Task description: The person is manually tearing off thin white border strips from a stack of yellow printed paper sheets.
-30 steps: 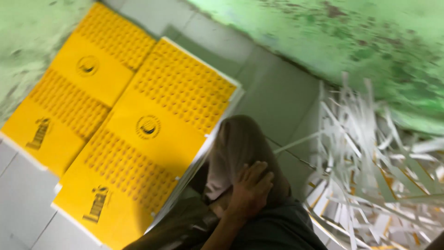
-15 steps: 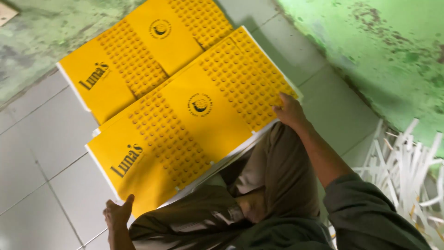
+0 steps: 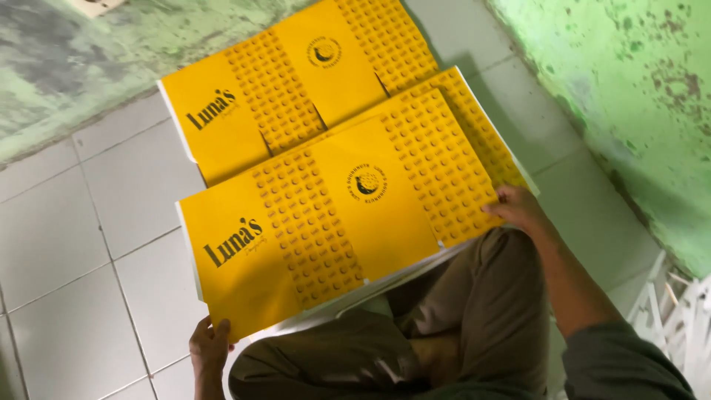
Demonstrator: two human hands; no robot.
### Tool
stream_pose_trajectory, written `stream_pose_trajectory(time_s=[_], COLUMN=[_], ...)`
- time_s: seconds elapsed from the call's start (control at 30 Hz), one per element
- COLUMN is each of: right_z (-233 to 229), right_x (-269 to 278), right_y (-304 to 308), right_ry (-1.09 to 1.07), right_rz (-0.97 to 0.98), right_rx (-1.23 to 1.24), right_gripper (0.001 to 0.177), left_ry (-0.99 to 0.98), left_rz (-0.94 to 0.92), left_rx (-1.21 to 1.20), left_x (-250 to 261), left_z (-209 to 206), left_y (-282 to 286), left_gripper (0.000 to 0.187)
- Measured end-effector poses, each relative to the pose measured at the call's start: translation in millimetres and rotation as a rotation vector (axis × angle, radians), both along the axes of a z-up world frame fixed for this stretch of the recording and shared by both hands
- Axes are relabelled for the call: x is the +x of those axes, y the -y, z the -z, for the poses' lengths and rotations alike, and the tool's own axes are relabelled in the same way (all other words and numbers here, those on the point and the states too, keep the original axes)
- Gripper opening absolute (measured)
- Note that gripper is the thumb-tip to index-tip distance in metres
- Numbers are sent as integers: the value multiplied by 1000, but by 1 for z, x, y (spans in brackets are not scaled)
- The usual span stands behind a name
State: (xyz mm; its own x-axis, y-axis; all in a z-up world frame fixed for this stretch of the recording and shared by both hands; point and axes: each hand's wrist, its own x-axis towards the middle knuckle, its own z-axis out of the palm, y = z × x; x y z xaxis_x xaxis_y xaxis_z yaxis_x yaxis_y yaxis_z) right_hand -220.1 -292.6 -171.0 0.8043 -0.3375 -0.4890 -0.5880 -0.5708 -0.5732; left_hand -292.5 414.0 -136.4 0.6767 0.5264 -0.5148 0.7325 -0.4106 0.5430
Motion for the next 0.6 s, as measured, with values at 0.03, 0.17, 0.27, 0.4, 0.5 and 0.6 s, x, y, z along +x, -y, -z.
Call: stream_pose_trajectory(time_s=[0.03, 0.17, 0.27, 0.4, 0.5, 0.6], right_z=[-12, -56, -85, -81, -61, -70], right_x=[-3, 10, 30, 70, 110, 145], right_y=[-4, -17, -25, -6, 19, 16], right_ry=[-3, -103, 11, 174, 221, 220], right_rz=[11, 84, 246, 317, 349, 342], right_rx=[92, 165, 170, 206, 312, 357], right_gripper=[19, 46, 64, 42, 42, 47], left_ry=[34, 24, 41, 136, 165, 221], left_rz=[-82, -24, 23, 69, 20, -51], left_rx=[-115, -142, -201, -216, -189, -214], left_x=[5, 33, 61, 101, 133, 162], left_z=[-11, -45, -60, -50, -39, -33], left_y=[7, 25, 38, 47, 54, 62], left_gripper=[55, 55, 51, 62, 65, 60])
